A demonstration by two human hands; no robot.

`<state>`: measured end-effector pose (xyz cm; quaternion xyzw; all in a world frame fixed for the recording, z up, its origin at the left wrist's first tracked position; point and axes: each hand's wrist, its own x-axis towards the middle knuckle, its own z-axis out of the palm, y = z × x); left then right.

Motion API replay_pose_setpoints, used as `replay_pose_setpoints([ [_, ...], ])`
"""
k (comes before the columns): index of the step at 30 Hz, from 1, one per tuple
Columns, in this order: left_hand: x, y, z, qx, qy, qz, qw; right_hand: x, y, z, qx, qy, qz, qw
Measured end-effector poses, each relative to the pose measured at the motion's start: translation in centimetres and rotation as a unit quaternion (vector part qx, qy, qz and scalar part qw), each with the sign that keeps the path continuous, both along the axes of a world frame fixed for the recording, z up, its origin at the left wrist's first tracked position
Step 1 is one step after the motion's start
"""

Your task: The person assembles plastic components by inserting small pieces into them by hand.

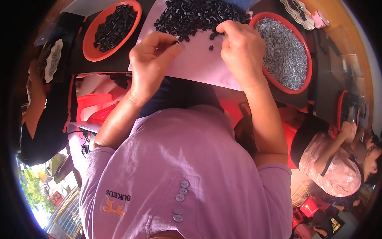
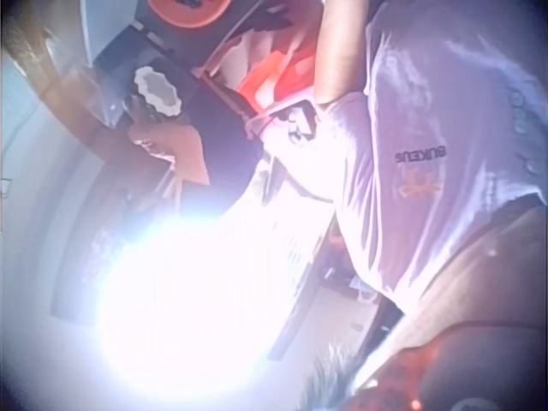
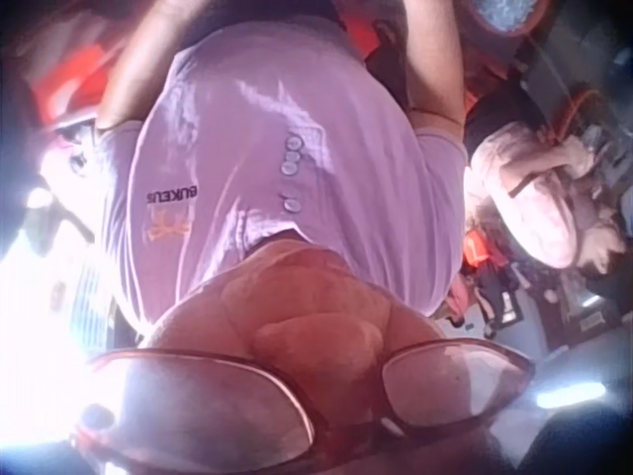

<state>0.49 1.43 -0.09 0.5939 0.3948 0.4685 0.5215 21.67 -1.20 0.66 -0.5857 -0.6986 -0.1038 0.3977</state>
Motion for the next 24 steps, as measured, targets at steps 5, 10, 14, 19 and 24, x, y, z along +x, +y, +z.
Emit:
replay_pose_setpoints([
  [5,0.2,0.7,-1.2,0.327,0.290,0.053,0.898,0.3,1.1,-1.4,-0.016,-0.081,0.012,0.996],
  [10,0.1,0.9,-0.8,0.357,0.344,0.062,0.866,0.1,0.8,-0.4,-0.033,-0.077,0.012,0.996],
  [14,1.2,0.8,0.8,0.301,0.197,0.013,0.933,-1.0,-0.6,1.1,-0.094,0.280,0.115,0.949],
  [19,1.6,0.5,3.7,-0.087,-0.027,-0.149,0.985,-2.7,-1.5,3.5,-0.054,0.194,0.198,0.959],
  [24,0.9,0.5,5.5,-0.114,0.019,-0.132,0.985,-3.5,-1.9,5.9,-0.071,0.183,0.232,0.953],
])
